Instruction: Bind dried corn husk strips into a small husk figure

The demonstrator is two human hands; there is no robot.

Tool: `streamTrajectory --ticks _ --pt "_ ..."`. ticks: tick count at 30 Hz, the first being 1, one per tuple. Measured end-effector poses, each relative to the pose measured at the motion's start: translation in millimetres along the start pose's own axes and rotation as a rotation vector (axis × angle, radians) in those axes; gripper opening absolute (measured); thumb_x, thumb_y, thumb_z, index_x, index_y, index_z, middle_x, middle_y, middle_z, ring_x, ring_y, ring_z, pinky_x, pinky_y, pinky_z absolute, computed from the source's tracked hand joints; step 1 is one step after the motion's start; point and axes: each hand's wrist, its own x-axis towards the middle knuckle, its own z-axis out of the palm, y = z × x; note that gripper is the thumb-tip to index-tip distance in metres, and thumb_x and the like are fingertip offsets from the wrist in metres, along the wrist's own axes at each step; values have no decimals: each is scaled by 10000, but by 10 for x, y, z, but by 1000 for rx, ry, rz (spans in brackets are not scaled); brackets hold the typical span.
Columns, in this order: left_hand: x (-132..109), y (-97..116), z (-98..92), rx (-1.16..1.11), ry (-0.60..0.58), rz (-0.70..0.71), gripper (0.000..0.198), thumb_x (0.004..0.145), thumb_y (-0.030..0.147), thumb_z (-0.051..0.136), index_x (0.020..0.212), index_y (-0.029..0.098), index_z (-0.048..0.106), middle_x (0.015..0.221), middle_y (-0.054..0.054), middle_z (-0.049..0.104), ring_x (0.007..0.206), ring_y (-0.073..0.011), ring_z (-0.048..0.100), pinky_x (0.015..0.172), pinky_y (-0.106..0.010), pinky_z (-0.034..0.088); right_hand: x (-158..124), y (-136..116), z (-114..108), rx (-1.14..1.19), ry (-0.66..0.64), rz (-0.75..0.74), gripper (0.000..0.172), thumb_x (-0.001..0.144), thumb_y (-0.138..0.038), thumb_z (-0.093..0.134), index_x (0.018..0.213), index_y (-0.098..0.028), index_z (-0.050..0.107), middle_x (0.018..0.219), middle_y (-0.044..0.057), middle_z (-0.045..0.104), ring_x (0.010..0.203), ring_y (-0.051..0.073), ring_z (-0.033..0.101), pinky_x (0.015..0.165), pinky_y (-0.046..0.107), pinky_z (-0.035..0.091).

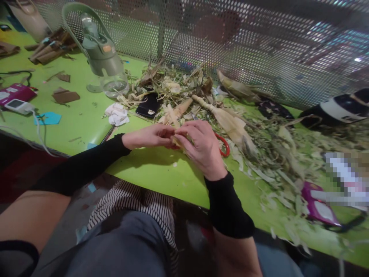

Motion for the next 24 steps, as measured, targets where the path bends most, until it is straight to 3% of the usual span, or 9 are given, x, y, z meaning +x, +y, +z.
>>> streamTrajectory --ticks 5,7,10,14,17,21,24 --pt "7 -32 -17 -23 40 95 107 954 189 670 1042 128 668 988 -49 739 914 -120 692 929 -311 529 7 -36 51 26 3 -30 101 984 -311 709 1038 -260 777 1049 84 776 1006 279 726 891 460 578" --pt "26 -61 -41 -70 118 175 195 963 299 701 1065 135 672 1010 -57 742 904 -125 685 904 -309 529 10 -75 50 18 99 24 133 973 -355 724 1055 -260 766 1074 103 759 1013 289 707 860 458 572" --pt "77 -115 -49 -174 259 285 309 951 400 739 1114 147 668 1118 -86 755 1017 -157 704 935 -314 527 12 -135 87 70 165 180 257 1018 -457 646 886 -248 718 905 85 720 838 240 660 722 390 528" --pt "137 -165 40 -290 346 290 331 940 376 763 1178 176 650 1171 -83 769 1163 -194 711 1014 -329 528 12 -155 230 314 -125 428 503 998 -681 570 787 -228 628 719 22 630 634 163 550 608 325 432" --pt "147 -177 138 -334 357 289 341 948 377 751 1201 180 635 1138 -83 774 1101 -192 727 921 -304 561 11 -147 318 529 -202 579 545 950 -752 579 821 -224 618 688 -3 597 585 139 515 569 301 407" --pt "124 -156 186 -314 353 263 309 969 387 723 1179 171 651 1097 -74 761 910 -158 707 795 -287 573 14 -190 323 577 -219 625 449 971 -631 602 826 -211 669 706 9 633 594 133 522 566 287 398" --pt "99 -102 149 -260 472 248 184 988 289 685 1119 159 684 1056 -50 749 972 -155 696 927 -311 574 18 -264 294 545 -451 591 397 979 -512 596 749 -199 676 677 14 643 609 138 543 576 286 399"
